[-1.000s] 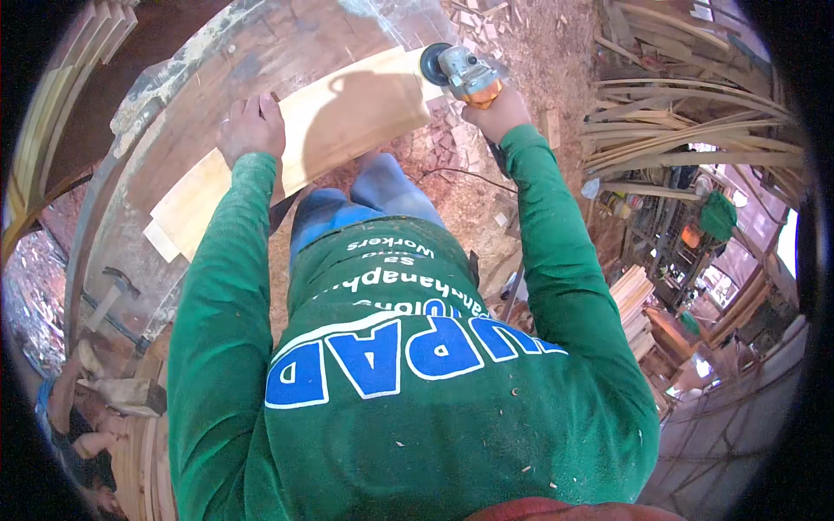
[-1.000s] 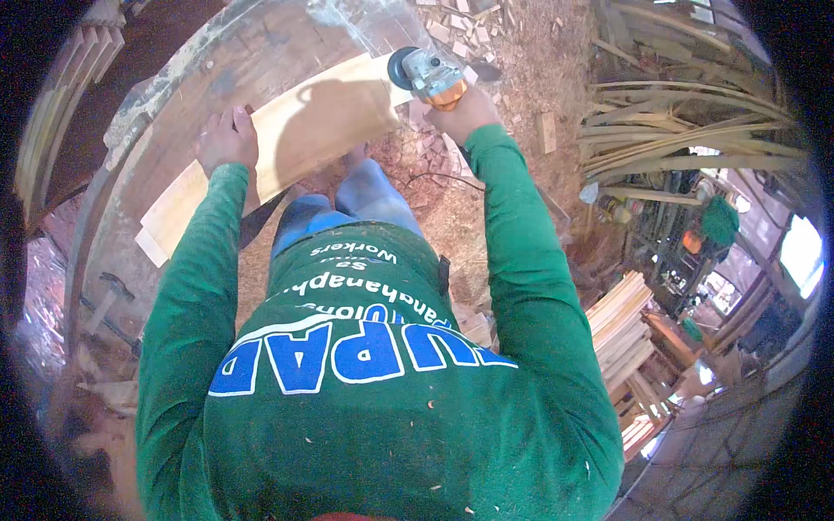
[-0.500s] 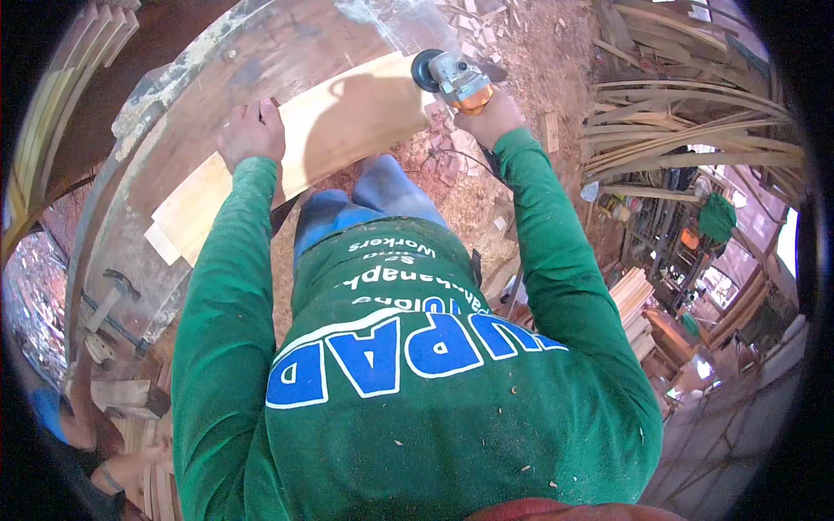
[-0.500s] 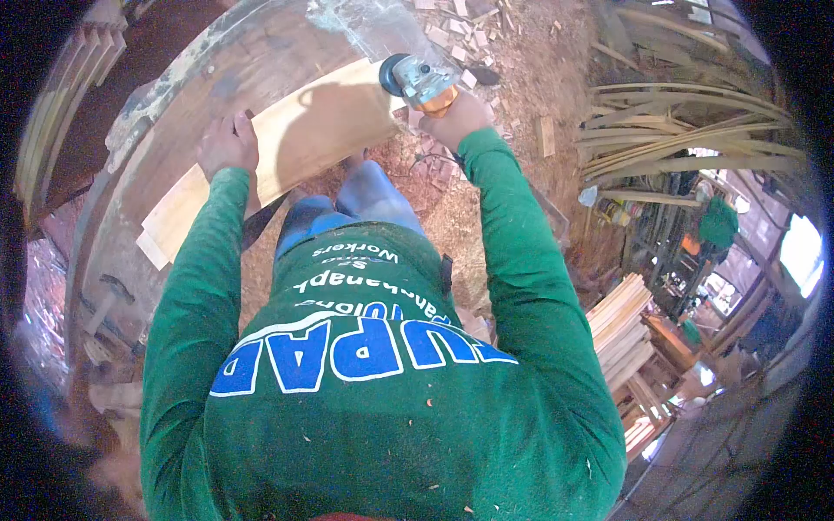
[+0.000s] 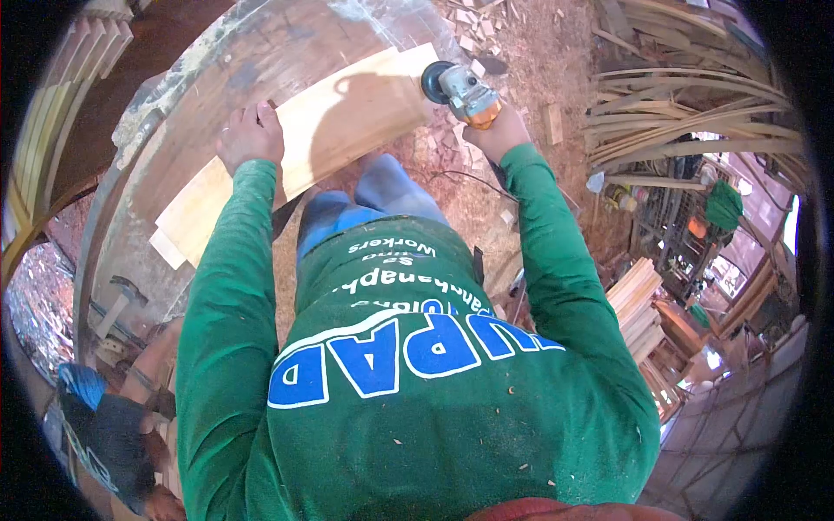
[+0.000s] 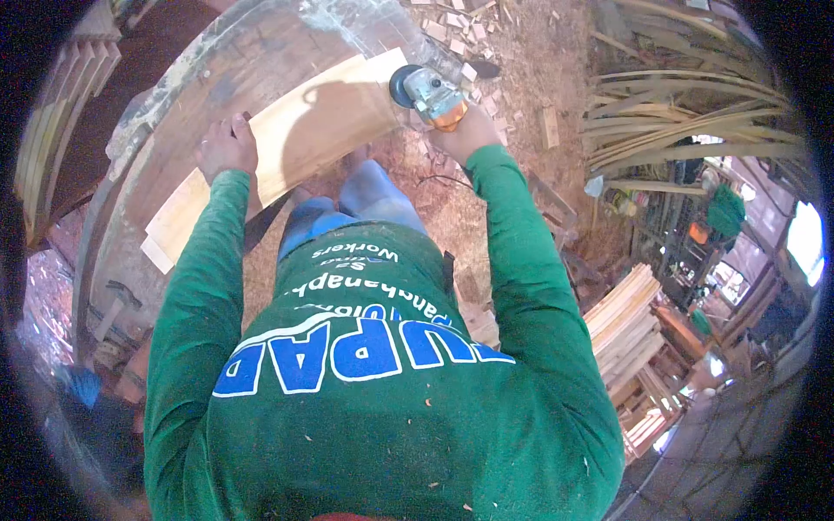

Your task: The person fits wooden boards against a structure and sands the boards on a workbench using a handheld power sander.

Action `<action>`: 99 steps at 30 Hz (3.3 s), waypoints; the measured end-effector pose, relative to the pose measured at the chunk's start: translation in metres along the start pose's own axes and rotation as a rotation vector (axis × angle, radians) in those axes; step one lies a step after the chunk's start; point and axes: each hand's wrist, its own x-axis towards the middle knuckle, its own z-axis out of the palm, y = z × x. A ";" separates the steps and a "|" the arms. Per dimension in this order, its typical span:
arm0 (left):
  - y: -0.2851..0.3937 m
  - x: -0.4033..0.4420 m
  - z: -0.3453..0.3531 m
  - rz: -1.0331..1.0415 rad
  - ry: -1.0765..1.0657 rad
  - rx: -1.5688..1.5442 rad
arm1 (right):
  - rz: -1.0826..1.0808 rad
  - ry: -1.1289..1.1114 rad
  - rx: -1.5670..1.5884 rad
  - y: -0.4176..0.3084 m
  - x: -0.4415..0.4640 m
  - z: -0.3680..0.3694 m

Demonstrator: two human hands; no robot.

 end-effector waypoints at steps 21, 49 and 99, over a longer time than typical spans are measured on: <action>0.003 0.001 -0.003 -0.023 -0.016 -0.010 | -0.013 0.021 -0.142 -0.025 0.071 -0.004; 0.002 -0.002 0.001 0.034 0.054 -0.026 | 0.082 0.017 -0.169 0.004 0.004 0.001; 0.182 -0.031 0.009 0.819 -0.035 0.132 | 0.368 0.350 0.303 0.097 -0.106 0.005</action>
